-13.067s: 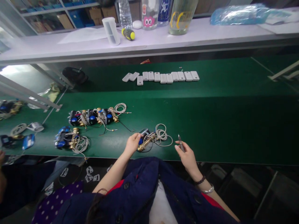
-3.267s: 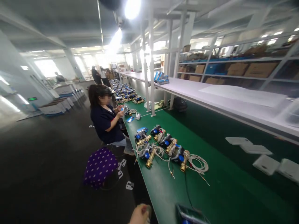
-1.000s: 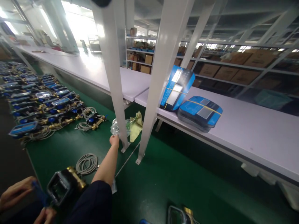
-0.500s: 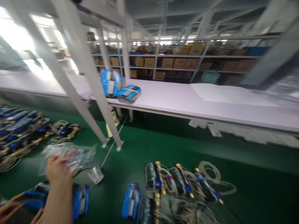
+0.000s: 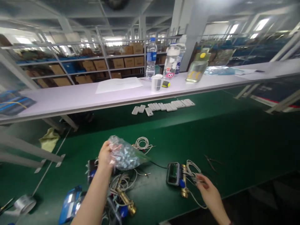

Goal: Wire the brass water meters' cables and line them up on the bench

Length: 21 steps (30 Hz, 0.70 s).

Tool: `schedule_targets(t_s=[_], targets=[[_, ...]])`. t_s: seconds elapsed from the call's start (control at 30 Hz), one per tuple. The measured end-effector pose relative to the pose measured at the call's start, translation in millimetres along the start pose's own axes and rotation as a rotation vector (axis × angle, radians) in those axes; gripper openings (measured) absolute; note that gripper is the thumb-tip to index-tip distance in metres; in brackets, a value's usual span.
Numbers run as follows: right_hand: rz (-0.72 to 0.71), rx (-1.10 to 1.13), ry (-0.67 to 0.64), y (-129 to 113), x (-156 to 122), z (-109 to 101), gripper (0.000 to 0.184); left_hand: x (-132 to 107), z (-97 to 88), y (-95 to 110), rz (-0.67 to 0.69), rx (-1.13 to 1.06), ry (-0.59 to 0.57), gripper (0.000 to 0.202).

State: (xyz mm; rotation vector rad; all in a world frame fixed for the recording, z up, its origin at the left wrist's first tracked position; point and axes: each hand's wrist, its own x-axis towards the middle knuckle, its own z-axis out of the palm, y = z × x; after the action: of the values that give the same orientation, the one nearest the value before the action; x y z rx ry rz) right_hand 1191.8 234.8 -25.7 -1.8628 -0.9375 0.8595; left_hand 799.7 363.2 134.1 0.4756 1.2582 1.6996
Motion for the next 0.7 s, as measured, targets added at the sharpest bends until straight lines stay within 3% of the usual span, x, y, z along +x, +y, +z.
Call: schedule_targets(t_s=[0.07, 0.13, 0.2, 0.27, 0.33, 0.47, 0.6, 0.7], targets=[[0.044, 0.02, 0.034, 17.2, -8.6, -23.3, 0.048, -4.2, 61.3, -29.1, -0.039, 0.026, -0.105, 0.027], [0.071, 0.047, 0.063, 32.3, -16.7, -37.7, 0.047, -8.0, 108.2, -56.3, 0.009, 0.09, -0.186, 0.026], [0.079, 0.068, 0.095, 44.3, -24.1, -44.5, 0.047, -10.0, 136.2, -84.9, 0.047, 0.175, -0.226, 0.026], [0.084, 0.094, 0.121, 53.8, -30.4, -46.0, 0.046, -11.7, 143.1, -115.9, 0.046, 0.284, -0.24, 0.027], [0.095, 0.138, 0.128, 61.5, -33.8, -44.9, 0.045, -16.3, 130.4, -146.6, 0.018, 0.414, -0.228, 0.029], [0.068, 0.139, 0.074, 64.8, -21.2, -43.8, 0.038, -45.4, 71.7, -194.3, -0.115, 0.632, -0.157, 0.03], [-0.153, -0.071, -0.035, 36.8, 29.3, -40.0, 0.029, -96.1, 16.0, -219.1, -0.273, 0.726, -0.176, 0.027], [-0.387, -0.314, -0.22, -2.6, 84.4, -19.0, 0.03, -136.6, -5.8, -236.2, -0.368, 0.789, -0.14, 0.023]])
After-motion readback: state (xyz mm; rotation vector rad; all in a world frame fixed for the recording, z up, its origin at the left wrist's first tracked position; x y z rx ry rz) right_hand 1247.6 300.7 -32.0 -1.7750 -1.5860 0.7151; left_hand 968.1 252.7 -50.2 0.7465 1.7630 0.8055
